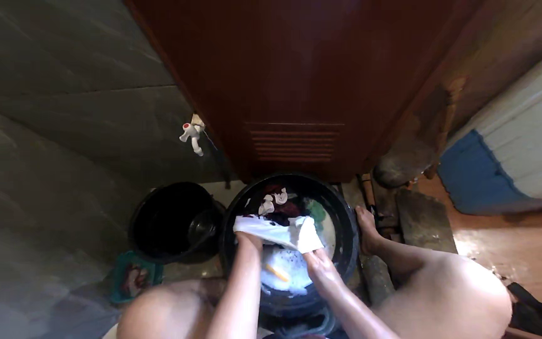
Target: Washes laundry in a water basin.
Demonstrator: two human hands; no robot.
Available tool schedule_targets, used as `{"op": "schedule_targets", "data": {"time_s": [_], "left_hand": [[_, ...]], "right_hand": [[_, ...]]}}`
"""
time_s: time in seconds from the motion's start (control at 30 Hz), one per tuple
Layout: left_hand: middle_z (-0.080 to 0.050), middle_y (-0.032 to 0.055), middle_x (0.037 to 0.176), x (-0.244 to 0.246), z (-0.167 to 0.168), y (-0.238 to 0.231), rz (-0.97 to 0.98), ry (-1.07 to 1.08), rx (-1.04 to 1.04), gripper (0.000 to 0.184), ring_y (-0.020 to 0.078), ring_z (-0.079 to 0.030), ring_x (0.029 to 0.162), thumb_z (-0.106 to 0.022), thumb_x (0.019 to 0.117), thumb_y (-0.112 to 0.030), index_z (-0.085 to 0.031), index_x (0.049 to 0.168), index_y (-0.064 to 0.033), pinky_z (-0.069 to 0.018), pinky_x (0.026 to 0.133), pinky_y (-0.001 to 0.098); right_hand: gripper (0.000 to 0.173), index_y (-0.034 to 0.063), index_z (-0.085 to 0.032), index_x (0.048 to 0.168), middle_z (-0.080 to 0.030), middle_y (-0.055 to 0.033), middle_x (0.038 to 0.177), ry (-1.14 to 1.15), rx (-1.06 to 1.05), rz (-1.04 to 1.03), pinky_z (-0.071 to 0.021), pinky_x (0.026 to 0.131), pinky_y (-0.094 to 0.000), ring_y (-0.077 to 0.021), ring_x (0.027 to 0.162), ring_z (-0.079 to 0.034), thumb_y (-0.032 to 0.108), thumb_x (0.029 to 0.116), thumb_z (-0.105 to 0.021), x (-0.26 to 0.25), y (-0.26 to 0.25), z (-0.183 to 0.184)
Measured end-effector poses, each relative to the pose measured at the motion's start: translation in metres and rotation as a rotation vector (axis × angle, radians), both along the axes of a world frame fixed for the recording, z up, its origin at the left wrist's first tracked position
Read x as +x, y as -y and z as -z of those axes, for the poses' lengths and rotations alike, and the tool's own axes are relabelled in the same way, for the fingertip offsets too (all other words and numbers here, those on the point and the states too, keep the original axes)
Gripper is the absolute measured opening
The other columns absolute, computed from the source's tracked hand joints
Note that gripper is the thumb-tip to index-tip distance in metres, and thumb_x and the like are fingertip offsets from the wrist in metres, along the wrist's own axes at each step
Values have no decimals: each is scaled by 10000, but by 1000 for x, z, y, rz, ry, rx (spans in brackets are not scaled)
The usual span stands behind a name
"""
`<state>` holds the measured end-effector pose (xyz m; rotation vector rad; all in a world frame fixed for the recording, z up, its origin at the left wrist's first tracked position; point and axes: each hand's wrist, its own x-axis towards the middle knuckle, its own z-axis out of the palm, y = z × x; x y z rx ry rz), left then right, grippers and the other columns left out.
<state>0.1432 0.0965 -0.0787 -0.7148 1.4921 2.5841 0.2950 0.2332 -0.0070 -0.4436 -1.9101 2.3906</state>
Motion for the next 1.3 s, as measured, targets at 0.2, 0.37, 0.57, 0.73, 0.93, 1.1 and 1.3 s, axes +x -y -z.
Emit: {"op": "schedule_targets", "data": {"time_s": [0.2, 0.37, 0.57, 0.73, 0.93, 1.1, 1.3], "left_hand": [[-640, 137, 1226, 17, -66, -14, 493, -65, -705, 324, 141, -601, 1126, -490, 1067, -121, -541, 1347, 31, -498, 990, 309], [-670, 121, 1098, 7, -86, -12, 493, -287, -822, 310, 132, -643, 1002, -587, 991, -63, -558, 1277, 56, -544, 907, 324], [-736, -54, 952, 5, -129, 19, 990, -339, -307, 309, 37, -699, 863, -712, 881, -269, -614, 1141, -134, -598, 801, 242], [-774, -8, 938, 10, -114, 44, 871, -535, 149, 286, 57, -724, 884, -760, 844, -417, -757, 986, -169, -601, 807, 239], [-744, 73, 1149, 3, -73, 102, 733, -744, 281, 306, 164, -696, 1107, -562, 1020, -276, -709, 1178, -59, -548, 1000, 348], [-774, 32, 1068, 15, -92, 101, 794, -597, 239, 296, 123, -724, 1029, -706, 907, -367, -779, 1081, -139, -581, 941, 308], [-780, -20, 1010, 22, -106, 97, 717, -613, 91, 275, 57, -722, 971, -686, 912, -428, -791, 1036, -206, -587, 885, 257]], "right_hand": [[373, 4, -714, 1184, -717, -170, 1118, 436, 362, -495, -518, 969, -507, -264, 1041, -678, 317, 1043, -567, -17, -64, 29], [397, 70, -568, 1432, -631, -137, 1376, 293, 439, -349, -487, 1085, -424, -216, 1247, -623, 183, 1054, -520, -72, -71, 22], [658, 79, -384, 1570, -521, -216, 1490, 236, 412, -349, -456, 1130, -500, -322, 1336, -561, 187, 984, -664, -108, -63, 71], [294, -20, -683, 1154, -662, -173, 1174, 156, 320, -459, -495, 988, -455, -235, 1086, -625, 229, 1005, -634, -93, -79, 59], [124, 74, -673, 907, -694, -15, 1013, -117, -169, -210, -553, 789, -278, -78, 878, -643, 88, 960, -562, -78, -139, 35], [99, 104, -714, 914, -710, -9, 974, -279, -131, -137, -558, 707, -248, -64, 819, -649, 126, 953, -626, -71, -160, 14], [92, 94, -699, 925, -696, 5, 967, -333, -90, -107, -541, 695, -227, -47, 816, -632, 110, 958, -615, -73, -163, 16]]}}
